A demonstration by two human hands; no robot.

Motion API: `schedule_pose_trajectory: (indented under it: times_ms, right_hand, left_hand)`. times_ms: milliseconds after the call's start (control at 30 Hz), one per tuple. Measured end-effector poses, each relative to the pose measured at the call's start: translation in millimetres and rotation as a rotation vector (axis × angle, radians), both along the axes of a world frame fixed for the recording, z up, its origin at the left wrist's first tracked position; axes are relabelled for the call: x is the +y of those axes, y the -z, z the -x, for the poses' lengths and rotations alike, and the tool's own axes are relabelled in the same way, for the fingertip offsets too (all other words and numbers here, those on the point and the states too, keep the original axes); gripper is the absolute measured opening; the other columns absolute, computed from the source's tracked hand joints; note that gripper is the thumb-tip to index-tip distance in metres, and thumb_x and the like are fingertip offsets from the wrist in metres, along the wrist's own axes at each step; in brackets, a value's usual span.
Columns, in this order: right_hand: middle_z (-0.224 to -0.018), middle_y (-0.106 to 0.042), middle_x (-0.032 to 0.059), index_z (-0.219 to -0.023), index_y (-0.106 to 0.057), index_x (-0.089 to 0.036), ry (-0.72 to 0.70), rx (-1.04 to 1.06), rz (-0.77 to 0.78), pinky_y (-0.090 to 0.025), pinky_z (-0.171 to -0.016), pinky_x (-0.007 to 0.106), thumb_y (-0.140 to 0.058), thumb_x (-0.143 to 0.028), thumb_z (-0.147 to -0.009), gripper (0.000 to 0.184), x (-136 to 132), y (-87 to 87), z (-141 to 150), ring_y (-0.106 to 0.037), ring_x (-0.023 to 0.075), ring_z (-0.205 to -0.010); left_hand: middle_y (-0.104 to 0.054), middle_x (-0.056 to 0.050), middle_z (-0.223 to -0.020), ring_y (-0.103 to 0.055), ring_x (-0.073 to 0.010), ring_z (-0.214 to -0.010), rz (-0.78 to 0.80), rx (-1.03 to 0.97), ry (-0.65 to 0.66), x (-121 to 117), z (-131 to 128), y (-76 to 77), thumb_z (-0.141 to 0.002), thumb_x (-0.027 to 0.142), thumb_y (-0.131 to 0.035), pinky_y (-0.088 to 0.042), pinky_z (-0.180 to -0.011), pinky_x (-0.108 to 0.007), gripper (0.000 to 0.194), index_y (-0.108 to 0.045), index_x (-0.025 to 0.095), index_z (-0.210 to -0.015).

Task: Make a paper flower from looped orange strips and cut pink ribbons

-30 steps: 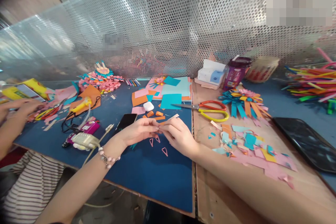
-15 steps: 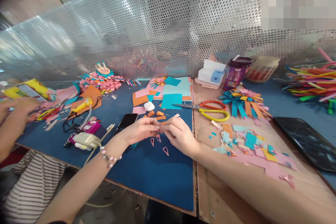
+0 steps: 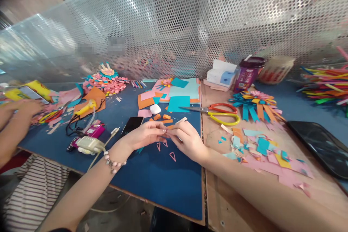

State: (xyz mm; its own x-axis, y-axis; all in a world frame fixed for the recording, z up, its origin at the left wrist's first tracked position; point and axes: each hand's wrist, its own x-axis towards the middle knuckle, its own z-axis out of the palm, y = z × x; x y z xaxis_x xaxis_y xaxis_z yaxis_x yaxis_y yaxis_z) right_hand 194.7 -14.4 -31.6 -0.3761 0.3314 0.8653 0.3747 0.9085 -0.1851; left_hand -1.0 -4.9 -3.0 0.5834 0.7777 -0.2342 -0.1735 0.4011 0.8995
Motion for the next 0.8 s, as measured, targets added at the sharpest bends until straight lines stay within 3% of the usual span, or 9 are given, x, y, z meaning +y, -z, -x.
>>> schedule_pose_trajectory:
  times_ms: [233,567,800]
  right_hand:
    - [-0.086,-0.064,0.0061,-0.099,-0.059,-0.019,-0.009,0.042,0.041,-0.053,-0.069,0.031,-0.059,-0.008,-0.086,0.017,1.1,2.4,0.4,-0.061,0.0150,-0.080]
    - [-0.087,-0.066,0.0054,-0.099,-0.062,-0.020,-0.006,0.045,0.075,-0.052,-0.070,0.032,-0.058,-0.012,-0.088,0.014,3.4,5.1,0.3,-0.061,0.0156,-0.080]
    - [-0.085,-0.063,0.0062,-0.095,-0.061,-0.019,-0.040,0.050,0.140,-0.050,-0.071,0.032,-0.052,-0.011,-0.088,0.014,-1.3,1.6,-0.8,-0.059,0.0169,-0.080]
  left_hand:
    - [-0.066,-0.009,-0.086,-0.065,-0.0162,-0.086,0.004,0.002,0.008,0.2,0.6,-1.1,-0.080,0.018,-0.068,-0.050,-0.081,-0.031,0.011,-0.061,0.010,-0.082]
    - [-0.063,-0.005,-0.083,-0.061,-0.0132,-0.080,-0.155,0.150,-0.068,-3.7,-5.8,-0.5,-0.079,0.029,-0.070,-0.048,-0.080,-0.030,0.022,-0.058,0.011,-0.080]
    - [-0.067,-0.007,-0.094,-0.063,-0.0171,-0.084,-0.506,0.456,-0.123,-0.5,-3.7,-1.4,-0.077,0.039,-0.069,-0.049,-0.080,-0.032,0.027,-0.062,0.014,-0.085]
